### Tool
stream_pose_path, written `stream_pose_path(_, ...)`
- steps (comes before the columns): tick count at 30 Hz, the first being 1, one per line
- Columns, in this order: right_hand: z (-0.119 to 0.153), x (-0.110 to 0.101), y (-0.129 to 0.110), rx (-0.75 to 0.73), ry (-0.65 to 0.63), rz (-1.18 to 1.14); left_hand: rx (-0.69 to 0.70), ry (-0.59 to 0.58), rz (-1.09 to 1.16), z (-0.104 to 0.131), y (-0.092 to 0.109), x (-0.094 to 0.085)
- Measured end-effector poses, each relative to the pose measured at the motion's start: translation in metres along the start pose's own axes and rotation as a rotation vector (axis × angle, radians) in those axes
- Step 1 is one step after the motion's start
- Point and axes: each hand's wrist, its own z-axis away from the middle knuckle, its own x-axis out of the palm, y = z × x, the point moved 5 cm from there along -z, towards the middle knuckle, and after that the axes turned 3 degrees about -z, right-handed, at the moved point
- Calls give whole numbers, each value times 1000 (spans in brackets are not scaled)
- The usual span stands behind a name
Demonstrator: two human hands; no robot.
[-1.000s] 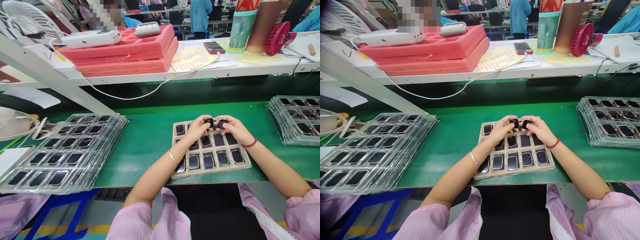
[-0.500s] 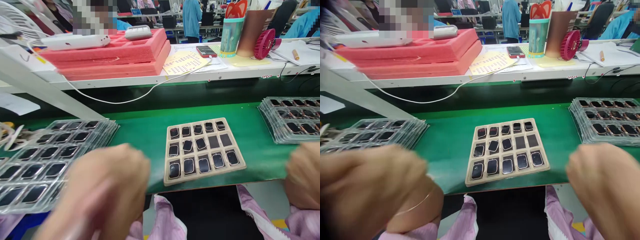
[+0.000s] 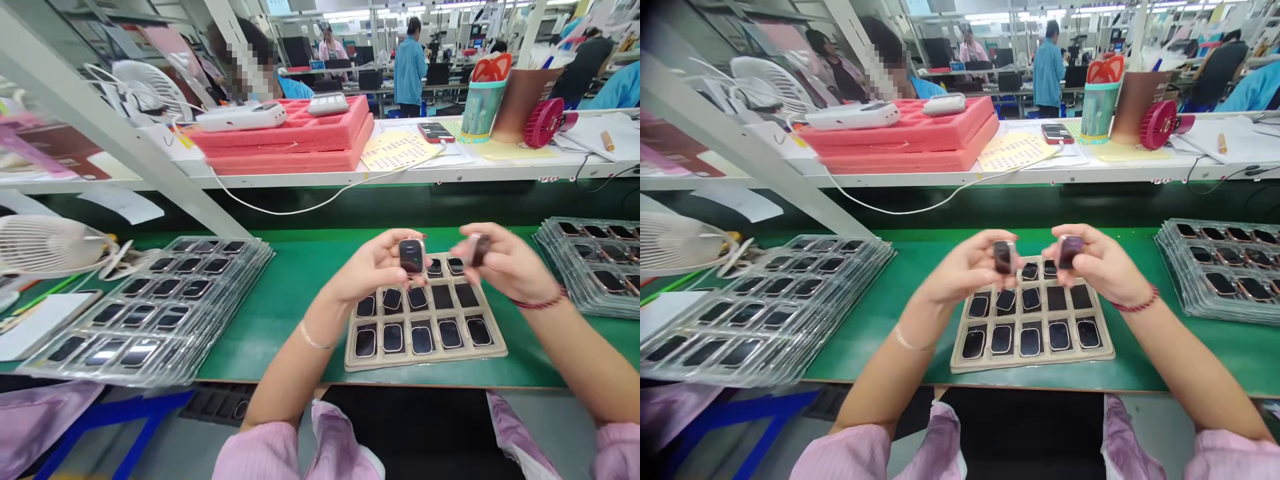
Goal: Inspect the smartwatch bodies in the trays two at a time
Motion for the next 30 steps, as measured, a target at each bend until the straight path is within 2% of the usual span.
stream_pose_path(1,-9,2,9,4,-1,-43,-32,-81,0,-17,-15,9)
stream_pose_path(2,-19,2,22,18,21,-84,-51,-58,-9,-31,-30,12)
stream_pose_path(4,-34,-3,53,81,97,-77,-126,65,-25,-53,-62,13)
stream_pose_path(6,-42,-7,79,121,125,-46,-183,135,-49,-61,-87,14)
stream_pose_path(8,-43,-9,95,126,121,-26,-199,150,-70,-60,-100,15)
stream_pose_path(13,-36,-7,98,87,81,62,-172,156,-108,-52,-104,13)
stream_pose_path(20,-35,-2,100,45,-1,151,-106,180,-113,-55,-108,8)
stream_pose_path(30,-31,1,99,60,-1,168,-114,163,-171,-54,-108,8)
